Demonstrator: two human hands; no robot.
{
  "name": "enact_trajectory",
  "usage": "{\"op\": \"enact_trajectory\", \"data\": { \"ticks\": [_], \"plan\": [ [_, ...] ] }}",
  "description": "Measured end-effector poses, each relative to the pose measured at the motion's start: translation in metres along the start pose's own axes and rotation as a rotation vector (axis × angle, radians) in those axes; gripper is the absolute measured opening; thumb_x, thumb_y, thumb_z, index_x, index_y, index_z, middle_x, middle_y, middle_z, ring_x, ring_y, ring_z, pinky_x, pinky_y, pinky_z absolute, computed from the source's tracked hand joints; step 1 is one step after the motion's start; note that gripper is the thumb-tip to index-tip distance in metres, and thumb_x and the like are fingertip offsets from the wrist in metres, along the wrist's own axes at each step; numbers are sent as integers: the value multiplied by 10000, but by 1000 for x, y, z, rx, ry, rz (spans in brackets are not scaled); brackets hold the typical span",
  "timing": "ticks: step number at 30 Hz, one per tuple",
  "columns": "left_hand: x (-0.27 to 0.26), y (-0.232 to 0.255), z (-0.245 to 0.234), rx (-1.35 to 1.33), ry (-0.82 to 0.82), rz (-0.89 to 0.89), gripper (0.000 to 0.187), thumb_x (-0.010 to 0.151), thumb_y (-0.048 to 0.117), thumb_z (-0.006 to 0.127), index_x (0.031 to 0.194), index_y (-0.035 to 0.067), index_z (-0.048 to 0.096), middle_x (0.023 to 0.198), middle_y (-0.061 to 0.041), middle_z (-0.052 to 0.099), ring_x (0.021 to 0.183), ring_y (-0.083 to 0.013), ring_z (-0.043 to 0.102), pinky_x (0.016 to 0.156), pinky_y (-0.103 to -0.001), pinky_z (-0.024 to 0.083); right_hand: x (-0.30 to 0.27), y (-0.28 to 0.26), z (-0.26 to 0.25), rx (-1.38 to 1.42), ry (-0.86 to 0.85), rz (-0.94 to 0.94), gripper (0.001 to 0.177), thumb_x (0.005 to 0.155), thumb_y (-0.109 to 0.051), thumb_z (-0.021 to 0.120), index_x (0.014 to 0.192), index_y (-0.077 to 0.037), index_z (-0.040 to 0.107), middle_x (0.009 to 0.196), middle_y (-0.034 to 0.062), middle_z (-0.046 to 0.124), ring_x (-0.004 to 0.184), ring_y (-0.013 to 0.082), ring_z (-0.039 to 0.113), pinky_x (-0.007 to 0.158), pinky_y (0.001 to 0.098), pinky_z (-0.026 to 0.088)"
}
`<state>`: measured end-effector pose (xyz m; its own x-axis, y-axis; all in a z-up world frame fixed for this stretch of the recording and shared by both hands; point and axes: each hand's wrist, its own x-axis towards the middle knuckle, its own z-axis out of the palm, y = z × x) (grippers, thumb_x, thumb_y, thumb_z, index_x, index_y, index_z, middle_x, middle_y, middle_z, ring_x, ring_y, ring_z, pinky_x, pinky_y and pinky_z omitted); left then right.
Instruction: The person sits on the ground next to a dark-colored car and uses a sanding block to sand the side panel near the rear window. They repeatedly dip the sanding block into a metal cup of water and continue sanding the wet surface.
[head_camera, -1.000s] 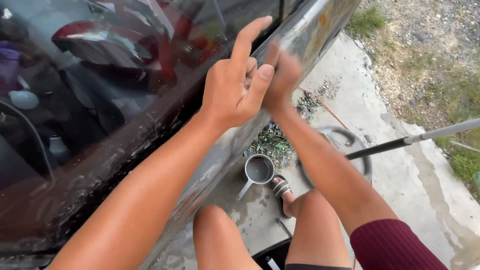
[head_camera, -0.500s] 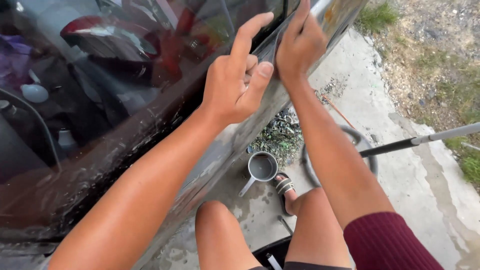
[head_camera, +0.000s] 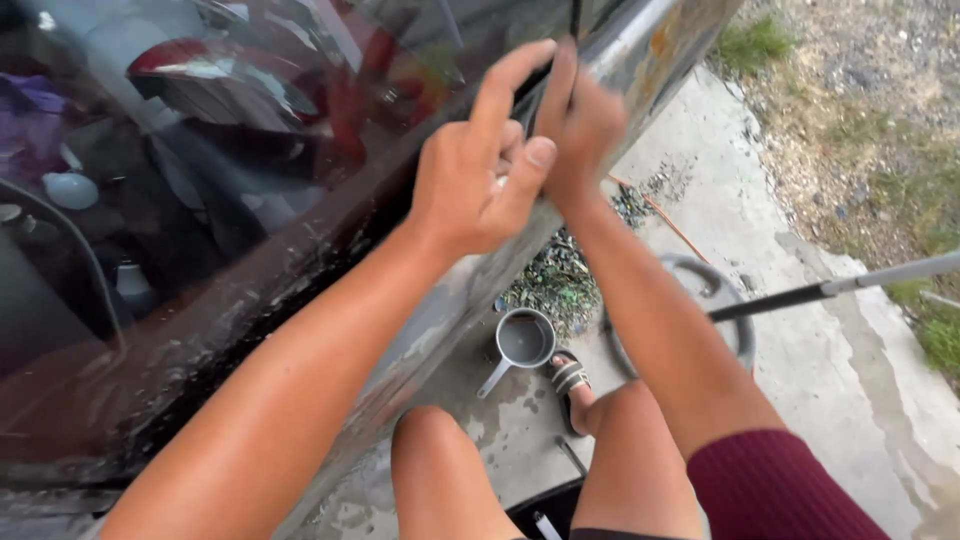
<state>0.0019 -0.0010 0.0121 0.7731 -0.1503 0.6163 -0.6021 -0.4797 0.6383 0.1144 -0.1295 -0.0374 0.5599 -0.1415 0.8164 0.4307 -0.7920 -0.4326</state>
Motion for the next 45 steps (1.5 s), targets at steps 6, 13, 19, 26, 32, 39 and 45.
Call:
{"op": "enact_trajectory", "data": {
  "ticks": [6, 13, 19, 26, 32, 39, 45],
  "plan": [
    [1, -12, -8, 462, 150, 570, 444, 1085, 389, 644, 1416, 97, 606, 737, 32, 557, 627, -187, 506, 579, -322, 406, 34, 48, 40, 247, 205, 120, 423, 1014, -283, 499, 662, -158, 300, 599, -46, 291, 624, 77, 298, 543, 383, 259],
    [-8, -6, -2, 1137, -87, 423, 712, 976, 736, 608, 1404, 174, 705, 1578, -169, 414, 1323, -326, 440, 910, -463, 383, -82, 90, -83, 943, 41, 1186, 584, 908, -632, 471, 508, -235, 316, 492, -62, 156, 511, 121, 171, 1122, 512, 383],
    [-29, -15, 15, 1368, -172, 326, 799, 1007, 899, 335, 1555, 390, 612, 1787, -129, 74, 1638, -352, 13, 1234, -583, 79, -266, 164, -152, 1397, -53, 1628, 523, 1128, -319, 468, 629, -209, 581, 454, -76, 475, 349, 96, 502, 299, 247, 458],
    [-37, -14, 25, 1390, -301, 313, 805, 1004, 875, 213, 1585, 412, 520, 1778, -111, 60, 1627, -344, -4, 1220, -587, 101, -437, 257, -138, 1879, -525, 1895, 520, 985, -579, 523, 721, -161, 685, 552, -46, 507, 520, 149, 455, 536, 357, 357],
    [-33, -15, 16, 1371, -175, 322, 762, 1059, 877, 278, 1584, 416, 581, 1783, -124, 104, 1642, -346, 36, 1257, -589, 20, -460, 237, -120, 1637, -496, 2217, 347, 924, -488, 628, 776, -175, 601, 550, -23, 522, 436, 112, 370, 467, 270, 300],
    [-30, -14, 11, 1417, -135, 306, 755, 1073, 917, 287, 1572, 445, 602, 1787, -142, 124, 1645, -358, 68, 1281, -581, -14, -411, 195, -131, 1158, -621, 2497, 556, 825, -639, 706, 679, -107, 639, 651, 73, 584, 593, 234, 558, 940, 554, 507],
    [-36, -13, 14, 1364, -239, 334, 798, 1047, 908, 249, 1597, 424, 565, 1783, -138, 100, 1638, -362, 41, 1253, -597, 55, -416, 198, -132, 1113, -641, 2445, 653, 862, -700, 649, 650, -85, 704, 637, 62, 633, 642, 260, 612, 914, 604, 502]
  ]
}}
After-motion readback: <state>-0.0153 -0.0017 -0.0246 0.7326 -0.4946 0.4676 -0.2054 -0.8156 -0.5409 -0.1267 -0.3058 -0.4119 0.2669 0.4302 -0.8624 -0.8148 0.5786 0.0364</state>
